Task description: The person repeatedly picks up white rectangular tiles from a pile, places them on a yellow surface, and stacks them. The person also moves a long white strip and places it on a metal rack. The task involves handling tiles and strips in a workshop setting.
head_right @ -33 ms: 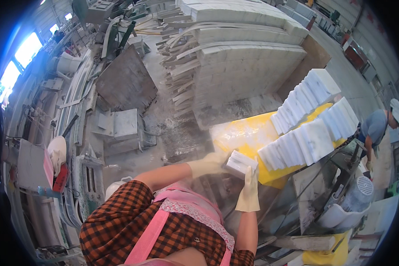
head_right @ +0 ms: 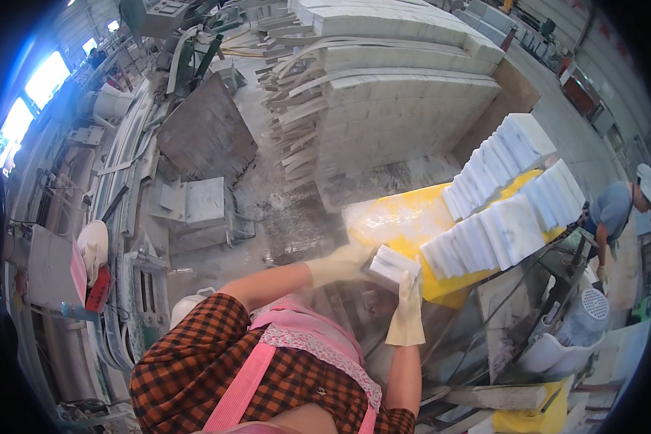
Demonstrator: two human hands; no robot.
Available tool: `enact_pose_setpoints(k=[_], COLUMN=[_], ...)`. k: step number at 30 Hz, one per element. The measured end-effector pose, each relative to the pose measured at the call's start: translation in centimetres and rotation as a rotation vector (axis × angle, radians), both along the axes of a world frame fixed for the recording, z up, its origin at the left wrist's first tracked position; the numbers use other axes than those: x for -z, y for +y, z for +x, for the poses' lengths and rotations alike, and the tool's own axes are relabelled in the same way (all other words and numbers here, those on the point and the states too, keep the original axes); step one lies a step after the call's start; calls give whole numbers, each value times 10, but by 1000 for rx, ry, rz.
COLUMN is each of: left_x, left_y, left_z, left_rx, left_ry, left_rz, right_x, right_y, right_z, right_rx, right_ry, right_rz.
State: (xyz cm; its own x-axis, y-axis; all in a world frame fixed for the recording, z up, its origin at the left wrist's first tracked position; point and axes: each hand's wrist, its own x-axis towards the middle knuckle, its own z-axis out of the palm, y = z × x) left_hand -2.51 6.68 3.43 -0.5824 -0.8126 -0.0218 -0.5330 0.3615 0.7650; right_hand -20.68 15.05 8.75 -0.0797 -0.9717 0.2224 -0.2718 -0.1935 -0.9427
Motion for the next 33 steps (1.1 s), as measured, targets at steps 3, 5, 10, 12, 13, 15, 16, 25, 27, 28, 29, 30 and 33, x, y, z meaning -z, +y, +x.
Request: enact_pose_setpoints(k=[3,5,10,12,13,15,16,25,27,28,29,30,33], left_x=[2,3,0,-3,-5,-8,-8,-8,-13,-15,-19,-23,-35], left_y=[-13,-15,-11,-10,-12,-15,-19,-213,-272,-297,-319,-342,-399], left_z=[5,7,5,2,1,3,6,156,204,222,238,251,266], left_rx=[55,81,33,48,21,84,136,457,361,309,239,223,299], left_ry=[-26,-65,45,40,10,36,38,396,256,145,141,111,164], left_rz=[-191,-173,-84,-92,-141,-125,-122,60,171,121,150,96,-67], right_x=[-24,-38,-46,-40,-37,-29,-26,-54,-63,-69,-74,-77,-78], right_y=[-1,-5,-47,-61,-67,-70,-70,-75,-86,-89,-92,-96,-111], right_z=[-5,-3,13,14,13,10,8,82,106,116,125,133,151], right_rx=[44,-18,-237,-309,-325,-390,-388,204,400,502,604,700,885], right_ry=[561,825,1079,1060,1027,1081,1119,1081,1047,962,876,785,707], right_rz=[-232,-300,-300,-203,-181,-1,24,739,874,887,895,880,694])
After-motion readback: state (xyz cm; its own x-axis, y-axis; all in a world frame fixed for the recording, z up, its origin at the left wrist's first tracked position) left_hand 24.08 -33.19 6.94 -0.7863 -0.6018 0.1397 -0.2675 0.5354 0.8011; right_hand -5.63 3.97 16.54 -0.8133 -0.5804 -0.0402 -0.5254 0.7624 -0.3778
